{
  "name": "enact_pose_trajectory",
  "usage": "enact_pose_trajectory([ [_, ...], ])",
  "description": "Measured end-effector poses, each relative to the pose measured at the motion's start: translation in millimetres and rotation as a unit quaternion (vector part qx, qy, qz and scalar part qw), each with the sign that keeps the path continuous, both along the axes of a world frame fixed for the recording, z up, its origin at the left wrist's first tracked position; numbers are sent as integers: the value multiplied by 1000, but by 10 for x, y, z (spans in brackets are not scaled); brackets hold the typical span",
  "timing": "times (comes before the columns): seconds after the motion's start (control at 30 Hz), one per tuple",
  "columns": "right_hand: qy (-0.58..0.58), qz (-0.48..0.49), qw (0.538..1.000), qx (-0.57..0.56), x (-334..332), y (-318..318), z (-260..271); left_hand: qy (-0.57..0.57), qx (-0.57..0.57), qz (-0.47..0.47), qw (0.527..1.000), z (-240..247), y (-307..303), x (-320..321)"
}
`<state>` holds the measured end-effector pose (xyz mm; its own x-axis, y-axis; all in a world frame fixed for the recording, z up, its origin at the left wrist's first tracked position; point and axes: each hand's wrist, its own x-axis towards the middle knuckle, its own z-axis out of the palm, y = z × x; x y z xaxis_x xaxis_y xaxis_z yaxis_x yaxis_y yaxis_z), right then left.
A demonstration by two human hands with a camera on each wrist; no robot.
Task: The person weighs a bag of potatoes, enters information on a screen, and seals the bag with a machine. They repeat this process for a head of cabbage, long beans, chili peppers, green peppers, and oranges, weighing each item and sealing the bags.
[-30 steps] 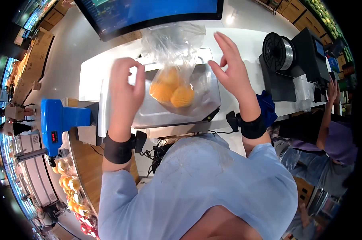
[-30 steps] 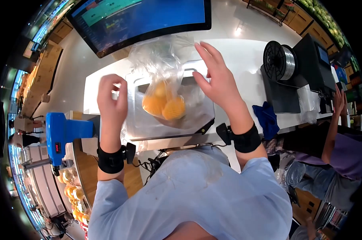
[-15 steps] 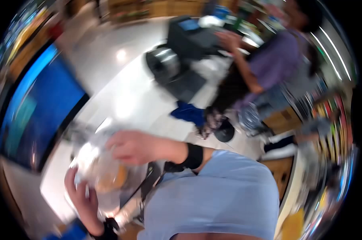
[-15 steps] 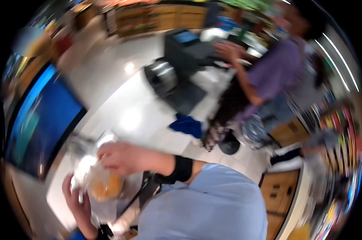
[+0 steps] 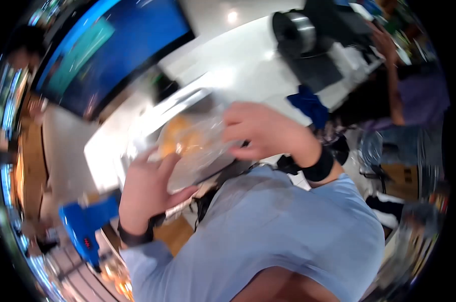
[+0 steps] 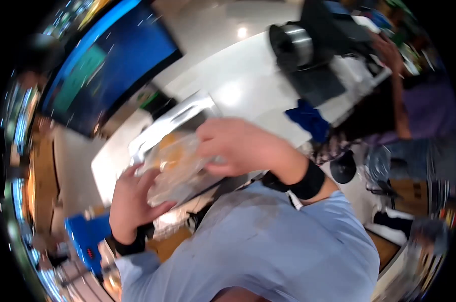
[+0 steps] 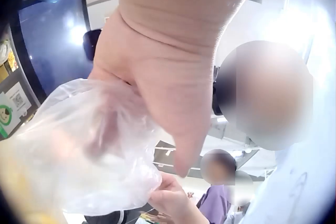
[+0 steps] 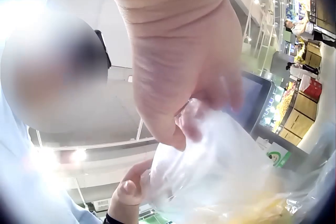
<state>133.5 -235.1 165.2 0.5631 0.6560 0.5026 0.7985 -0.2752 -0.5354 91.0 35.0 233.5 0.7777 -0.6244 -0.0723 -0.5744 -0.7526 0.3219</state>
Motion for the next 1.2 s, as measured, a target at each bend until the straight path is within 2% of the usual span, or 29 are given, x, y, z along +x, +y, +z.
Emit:
enact_pose_trajectory([
  [0.07,-26,5,999,-36,8,34,36,-23,78,-7,997,-5,32,-81],
  [0.1,-44,1,998,-35,-34,77,48,-92,78,-3,993,-102,72,-157],
  [0.13,-61,-6,998,-35,-40,107,74,-84,81,14,993,-109,83,-205],
  [0.2,-70,4,996,-56,-101,138,170,-118,173,49,977,-66,74,-287],
  [0.27,-80,7,994,-78,-142,146,264,-111,192,90,971,-44,52,-360],
  [0.37,-96,10,990,-105,-202,159,367,-150,270,189,932,-11,0,-410],
  [0.47,-114,0,988,-102,-234,178,422,-194,240,245,919,-5,-22,-420],
  [0.6,-145,-12,983,-108,-240,223,456,-214,188,259,923,-22,9,-412],
  [0.63,-148,-12,984,-95,-245,242,457,-214,188,257,923,17,21,-413],
  [0.7,-145,-6,986,-81,-256,279,424,-224,120,108,961,134,54,-406],
  [0.73,-142,1,988,-67,-257,298,407,-224,122,105,961,124,94,-377],
  [0.77,-141,-2,988,-66,-256,315,392,-151,-5,25,988,97,140,-320],
  [0.8,-140,6,988,-58,-256,327,376,-71,-131,-54,987,80,154,-267],
  [0.83,-139,15,989,-51,-257,339,360,13,-128,-36,991,113,91,-209],
  [0.87,-137,14,989,-50,-257,351,348,15,-127,-36,991,66,41,-162],
  [0.93,-142,23,989,-35,-251,358,347,-22,110,22,993,-87,-24,-69],
  [0.97,-141,22,989,-32,-260,349,356,-23,241,50,969,-173,-19,-33],
  [1.0,-143,22,989,-35,-265,336,370,-23,245,49,968,-194,-21,-48],
  [1.07,-148,21,988,-33,-276,308,376,-152,159,175,960,-188,-27,-78],
  [1.13,-156,13,987,-36,-313,269,368,-159,156,174,959,-99,-40,-109],
  [1.2,-172,24,984,-30,-336,186,425,-26,204,146,968,95,-82,-138],
])
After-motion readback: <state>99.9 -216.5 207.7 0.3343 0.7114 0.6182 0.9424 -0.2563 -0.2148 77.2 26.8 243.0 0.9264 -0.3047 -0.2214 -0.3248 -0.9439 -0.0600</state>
